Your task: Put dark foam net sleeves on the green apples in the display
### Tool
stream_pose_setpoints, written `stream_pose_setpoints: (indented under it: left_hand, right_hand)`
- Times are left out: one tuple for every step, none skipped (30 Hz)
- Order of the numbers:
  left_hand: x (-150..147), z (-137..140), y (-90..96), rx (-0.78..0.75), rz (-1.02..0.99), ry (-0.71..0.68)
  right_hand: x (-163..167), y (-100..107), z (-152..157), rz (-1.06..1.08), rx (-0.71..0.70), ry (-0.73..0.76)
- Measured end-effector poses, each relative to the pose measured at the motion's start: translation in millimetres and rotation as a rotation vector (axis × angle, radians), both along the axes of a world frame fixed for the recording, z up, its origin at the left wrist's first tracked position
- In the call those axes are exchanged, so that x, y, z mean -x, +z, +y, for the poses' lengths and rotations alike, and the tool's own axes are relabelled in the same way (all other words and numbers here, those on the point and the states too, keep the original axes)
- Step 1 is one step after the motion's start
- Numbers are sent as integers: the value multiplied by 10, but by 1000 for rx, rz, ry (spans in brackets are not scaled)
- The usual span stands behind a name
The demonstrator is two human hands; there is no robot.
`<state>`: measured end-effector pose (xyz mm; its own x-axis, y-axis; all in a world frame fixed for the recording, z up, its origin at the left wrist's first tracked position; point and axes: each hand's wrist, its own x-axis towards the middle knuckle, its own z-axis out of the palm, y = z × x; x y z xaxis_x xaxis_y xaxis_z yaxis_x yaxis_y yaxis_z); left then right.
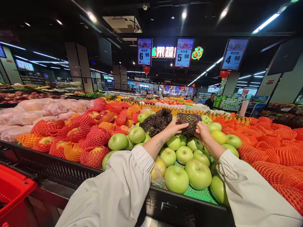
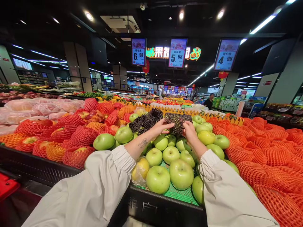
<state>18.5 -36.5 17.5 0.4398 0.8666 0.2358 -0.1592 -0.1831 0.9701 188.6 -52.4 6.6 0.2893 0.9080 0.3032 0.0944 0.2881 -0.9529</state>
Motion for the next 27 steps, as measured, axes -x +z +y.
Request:
stream_pose_setpoints:
  left_hand:
    - [-4, -9, -3, -3, -1, -18]
    - [-10, -16, -6, 0, -14, -31]
    - [-16, -22, -9, 5, -36, -37]
    - [-23, -27, -11, 14, -62, -28]
    - [-29, -32, -12, 23, -88, -11]
    - [-34, -36, -11, 31, -107, 10]
    - [-38, -39, -11, 34, -112, 29]
    - [-41, -41, -10, 31, -105, 49]
    - [-43, -41, -10, 25, -85, 70]
    - [-43, -39, -11, 17, -59, 89]
    - [-43, -33, -13, 10, -31, 111]
    - [-43, -25, -17, 5, -7, 141]
    - [-43, -14, -21, 4, 11, 176]
    - [-42, 0, -26, 6, 22, 206]
    - [-42, 15, -31, 9, 29, 234]
    - [-41, 30, -36, 14, 33, 260]
    - [-40, 44, -41, 21, 32, 283]
    - [-37, 55, -45, 28, 22, 296]
    - [-34, 60, -48, 33, 5, 308]
    - [-29, 60, -48, 36, -18, 325]
    - [-22, 54, -45, 36, -43, 342]
    - [-15, 42, -40, 32, -69, 352]
    - [-8, 26, -32, 26, -94, 358]
    - [-3, 9, -24, 19, -116, 358]
    - [-1, -7, -18, 10, -135, 345]
    - [-4, -17, -16, -6, -150, 312]
    - [-11, -18, -20, -24, -159, 268]
  right_hand:
    - [0, -2, 5, 30, 13, 17]
    - [2, -3, 6, 55, 27, 32]
    - [4, -4, 5, 66, 37, 47]
    - [7, -7, 2, 73, 44, 60]
    - [10, -9, -2, 73, 49, 75]
    - [13, -13, -5, 68, 52, 91]
    - [16, -16, -9, 59, 53, 108]
    - [19, -17, -11, 48, 54, 134]
    - [22, -17, -13, 38, 54, 165]
    - [25, -14, -13, 32, 55, 190]
    - [26, -8, -12, 31, 52, 200]
    - [24, 2, -9, 33, 43, 192]
    - [18, 13, -5, 29, 22, 171]
    - [9, 25, 0, 15, -10, 141]
    - [-4, 35, 6, -13, -51, 109]
    - [-20, 41, 13, -53, -93, 81]
    - [-36, 43, 19, -97, -130, 52]
    - [-50, 38, 25, -137, -155, 21]
    - [-60, 26, 30, -170, -162, -6]
    - [-64, 9, 33, -195, -156, -18]
    - [-60, -11, 35, -213, -142, -13]
    - [-50, -33, 35, -229, -127, 18]
    - [-36, -55, 34, -244, -121, 67]
    - [-20, -73, 33, -251, -123, 125]
    - [-5, -88, 33, -249, -132, 176]
    - [5, -99, 33, -240, -150, 213]
    - [11, -106, 33, -242, -176, 236]
